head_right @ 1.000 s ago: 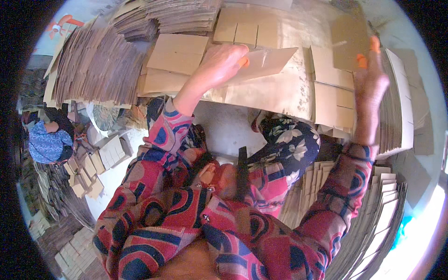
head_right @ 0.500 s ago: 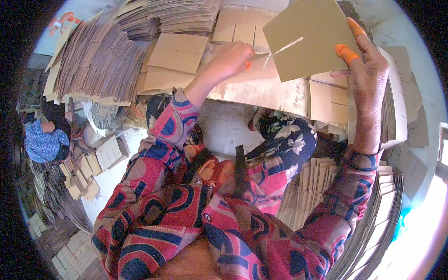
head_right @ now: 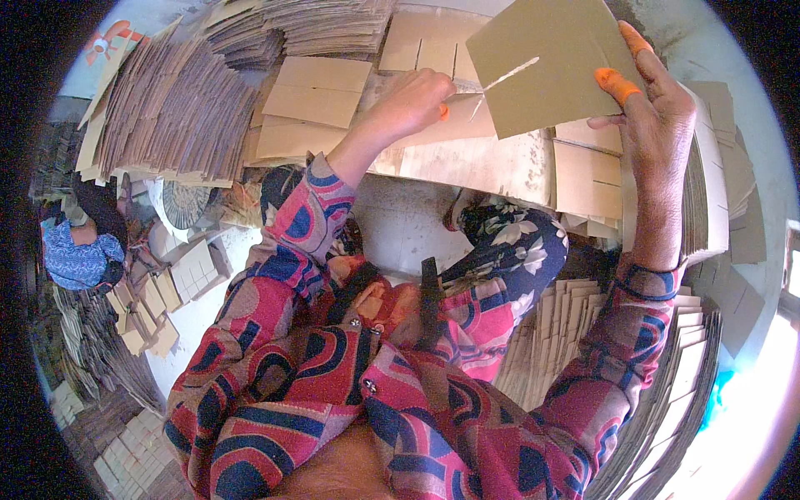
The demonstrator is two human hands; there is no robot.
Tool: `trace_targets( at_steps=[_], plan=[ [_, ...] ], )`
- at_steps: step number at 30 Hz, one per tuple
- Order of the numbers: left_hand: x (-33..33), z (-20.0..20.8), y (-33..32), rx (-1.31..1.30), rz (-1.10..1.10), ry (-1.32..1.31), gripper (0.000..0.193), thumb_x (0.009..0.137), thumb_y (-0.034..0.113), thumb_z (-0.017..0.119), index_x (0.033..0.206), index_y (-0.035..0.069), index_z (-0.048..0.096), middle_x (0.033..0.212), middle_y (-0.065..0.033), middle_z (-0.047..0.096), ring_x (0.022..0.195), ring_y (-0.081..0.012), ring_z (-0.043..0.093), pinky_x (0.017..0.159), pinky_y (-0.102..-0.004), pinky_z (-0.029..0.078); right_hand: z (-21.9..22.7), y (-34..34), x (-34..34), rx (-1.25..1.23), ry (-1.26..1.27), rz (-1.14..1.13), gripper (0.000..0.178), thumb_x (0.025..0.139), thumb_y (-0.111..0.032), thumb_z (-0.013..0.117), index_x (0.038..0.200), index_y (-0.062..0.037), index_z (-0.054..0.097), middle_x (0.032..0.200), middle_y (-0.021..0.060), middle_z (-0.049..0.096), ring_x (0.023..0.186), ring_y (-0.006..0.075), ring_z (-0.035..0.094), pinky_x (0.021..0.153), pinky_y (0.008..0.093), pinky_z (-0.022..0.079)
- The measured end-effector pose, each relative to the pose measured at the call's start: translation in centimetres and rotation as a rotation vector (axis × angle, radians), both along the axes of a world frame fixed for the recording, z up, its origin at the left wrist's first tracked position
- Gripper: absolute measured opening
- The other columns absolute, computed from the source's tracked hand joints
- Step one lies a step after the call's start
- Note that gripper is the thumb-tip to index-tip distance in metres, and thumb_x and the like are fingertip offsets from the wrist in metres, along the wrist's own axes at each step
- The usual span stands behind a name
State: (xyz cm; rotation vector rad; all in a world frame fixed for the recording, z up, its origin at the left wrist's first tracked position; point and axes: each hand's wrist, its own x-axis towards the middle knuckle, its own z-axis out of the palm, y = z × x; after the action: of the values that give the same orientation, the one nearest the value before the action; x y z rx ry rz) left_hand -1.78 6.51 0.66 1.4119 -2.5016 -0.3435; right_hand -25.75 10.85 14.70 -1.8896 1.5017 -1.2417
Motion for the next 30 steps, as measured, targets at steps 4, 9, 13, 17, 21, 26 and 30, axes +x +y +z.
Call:
trace_targets(
  at_steps=[4,9,13,17,21,26,30],
  plan=[
    [0.1,0.0,0.1,-0.032,-0.004,0.016,0.014,0.073,0.007,0.065,0.083,-0.002,0.067,0.081,-0.0235,0.064,0.08,-0.0383,0.065,0.07,-0.0461,0.051,-0.9,-0.6,0.3,0.035,0.019,0.038,0.049,0.081,0.0,0.06,0.13,-0.0037,0.053,0.116,0.0139,0.062,0.08,0.0141,0.066,0.053,0.0236,0.058],
    [0.0,0.1,0.2,-0.033,-0.009,0.039,0.013,0.072,0.006,0.064,0.083,0.0,0.067,0.083,-0.0231,0.064,0.081,-0.038,0.065,0.07,-0.0461,0.052,-3.3,-1.0,1.7,0.099,0.154,0.095,0.05,0.08,0.001,0.061,0.129,-0.0033,0.052,0.111,0.0153,0.063,0.075,0.0124,0.066,0.053,0.0245,0.057],
    [0.0,1.2,0.7,-0.01,0.019,0.049,0.012,0.073,0.006,0.064,0.083,0.001,0.067,0.083,-0.0215,0.065,0.081,-0.0372,0.065,0.068,-0.0456,0.052,-6.3,-1.3,2.6,0.22,0.194,0.115,0.053,0.084,0.0,0.06,0.135,-0.0062,0.046,0.096,0.0165,0.068,0.058,0.0128,0.065,0.048,0.0248,0.054],
    [0.1,0.5,0.2,-0.033,0.024,0.045,0.011,0.072,0.007,0.065,0.081,0.001,0.066,0.08,-0.0206,0.064,0.08,-0.037,0.065,0.067,-0.0456,0.052,-5.4,-0.9,3.6,0.311,0.153,0.158,0.056,0.087,0.002,0.056,0.139,-0.006,0.039,0.108,0.0196,0.065,0.054,0.0143,0.065,0.048,0.0242,0.053],
    [-0.1,1.1,0.4,-0.032,0.029,0.052,0.01,0.072,0.008,0.065,0.08,0.001,0.065,0.078,-0.0205,0.064,0.079,-0.0363,0.065,0.066,-0.0462,0.051,-5.2,-1.0,3.3,0.312,0.108,0.197,0.053,0.087,0.004,0.054,0.138,-0.0024,0.04,0.117,0.0202,0.061,0.054,0.0137,0.064,0.046,0.0245,0.052],
    [0.0,1.0,0.2,-0.042,0.025,0.029,0.011,0.071,0.008,0.066,0.08,0.001,0.065,0.079,-0.0206,0.064,0.079,-0.0362,0.065,0.066,-0.0459,0.051,-5.4,-1.3,3.5,0.324,0.058,0.221,0.05,0.086,0.008,0.052,0.134,0.0021,0.041,0.126,0.0188,0.056,0.053,0.0141,0.064,0.044,0.0247,0.051],
    [0.2,0.5,-0.1,-0.076,0.028,0.036,0.012,0.071,0.008,0.066,0.081,0.002,0.065,0.081,-0.0201,0.064,0.08,-0.0373,0.064,0.068,-0.046,0.051,-5.8,-1.2,3.7,0.296,0.124,0.257,0.05,0.083,0.01,0.051,0.132,0.0029,0.043,0.107,0.0199,0.064,0.05,0.0146,0.063,0.043,0.0259,0.051]
  ],
)
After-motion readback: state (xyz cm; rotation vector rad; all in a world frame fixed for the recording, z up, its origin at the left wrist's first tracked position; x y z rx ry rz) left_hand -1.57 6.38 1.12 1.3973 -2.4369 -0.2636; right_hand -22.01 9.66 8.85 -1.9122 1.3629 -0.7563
